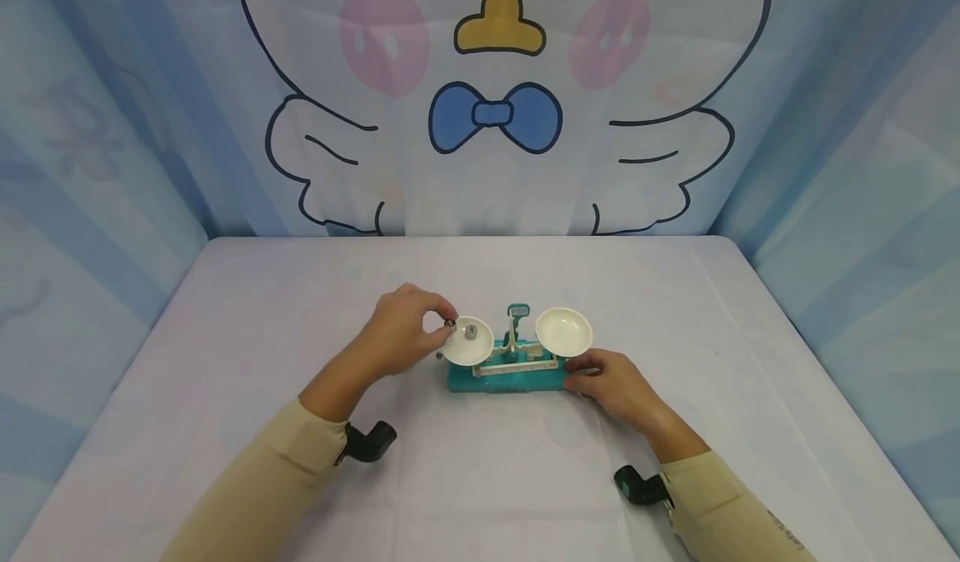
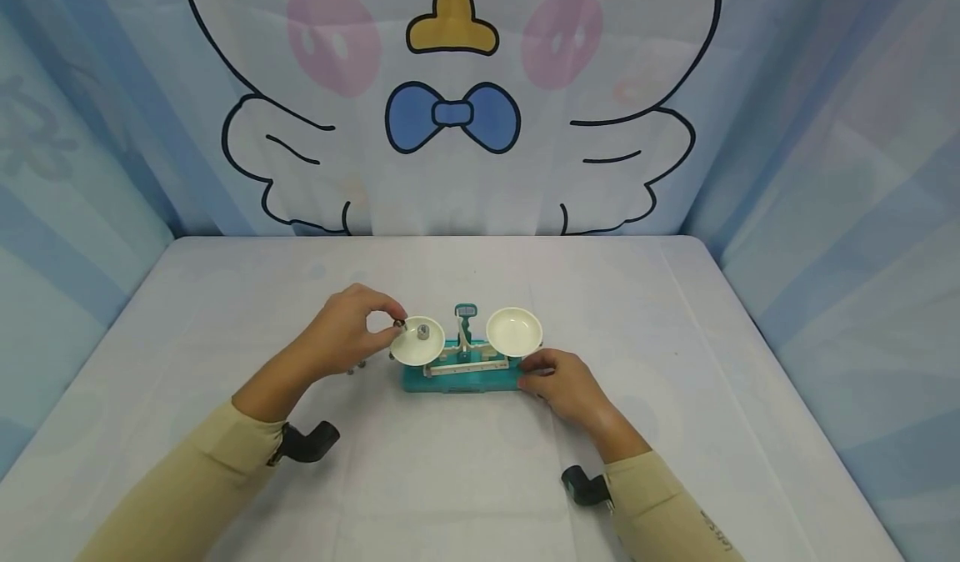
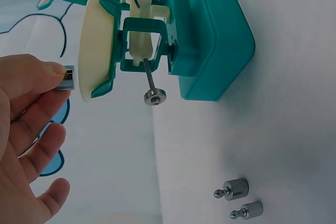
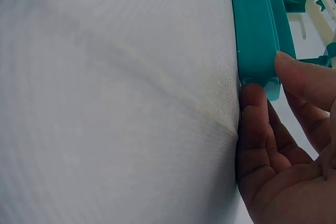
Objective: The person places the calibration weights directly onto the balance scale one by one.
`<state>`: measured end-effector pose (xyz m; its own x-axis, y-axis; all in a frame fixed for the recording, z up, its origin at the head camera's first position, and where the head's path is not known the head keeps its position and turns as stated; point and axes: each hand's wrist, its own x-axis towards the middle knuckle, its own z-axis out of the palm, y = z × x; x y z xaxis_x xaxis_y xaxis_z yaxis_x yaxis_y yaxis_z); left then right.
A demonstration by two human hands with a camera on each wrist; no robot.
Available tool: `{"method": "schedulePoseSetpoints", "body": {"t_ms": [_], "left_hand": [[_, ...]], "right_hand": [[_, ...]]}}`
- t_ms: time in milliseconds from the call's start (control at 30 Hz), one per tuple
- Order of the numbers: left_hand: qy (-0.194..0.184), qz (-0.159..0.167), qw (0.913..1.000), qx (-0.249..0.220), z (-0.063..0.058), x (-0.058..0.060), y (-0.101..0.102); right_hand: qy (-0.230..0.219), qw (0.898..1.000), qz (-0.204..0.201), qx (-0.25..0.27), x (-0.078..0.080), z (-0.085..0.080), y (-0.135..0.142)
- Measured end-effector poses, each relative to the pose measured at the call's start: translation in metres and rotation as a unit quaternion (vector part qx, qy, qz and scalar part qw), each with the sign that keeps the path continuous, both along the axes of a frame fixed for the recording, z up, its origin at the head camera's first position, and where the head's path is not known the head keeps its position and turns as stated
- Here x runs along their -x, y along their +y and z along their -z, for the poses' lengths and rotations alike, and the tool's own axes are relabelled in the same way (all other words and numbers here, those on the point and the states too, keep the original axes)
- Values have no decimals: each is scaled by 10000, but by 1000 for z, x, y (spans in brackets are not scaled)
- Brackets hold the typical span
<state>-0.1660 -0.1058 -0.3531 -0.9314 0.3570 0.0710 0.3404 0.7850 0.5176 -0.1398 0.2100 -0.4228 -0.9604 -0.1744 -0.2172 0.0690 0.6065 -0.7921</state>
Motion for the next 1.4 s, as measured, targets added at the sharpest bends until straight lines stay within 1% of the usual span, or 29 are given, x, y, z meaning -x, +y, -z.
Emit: {"method": "schedulePoseSetpoints", "body": {"t_ms": [233,367,500,733,900,1000,1233,1300,1400], "left_hand": [[96,59,9998,163,6,3,7],[81,56,9998,180,9,5,9],[46,48,9998,197,10,6,11],[161,36,9997,185,11,4,12],[121,27,9998,170,12,3,13],[108,48,9998,148,12,4,13],[226,126,9996,82,11,4,13],[192,132,9997,48,11,4,13],[0,46,10000,-54,10,3,12]], "right_hand": [[-25,10000,-16,-26,0,0,0],[-9,10000,-20,-24,0,0,0],[-16,10000,-11,-25,1,0,0],[-9,10000,-38,-17,1,1,0],[0,10000,-38,-91,0,0,0],[1,9999,-32,-124,0,0,0],[26,9999,-23,-134,0,0,0],[31,9999,-35,-119,0,0,0],[17,10000,-29,-89,0,0,0]]}}
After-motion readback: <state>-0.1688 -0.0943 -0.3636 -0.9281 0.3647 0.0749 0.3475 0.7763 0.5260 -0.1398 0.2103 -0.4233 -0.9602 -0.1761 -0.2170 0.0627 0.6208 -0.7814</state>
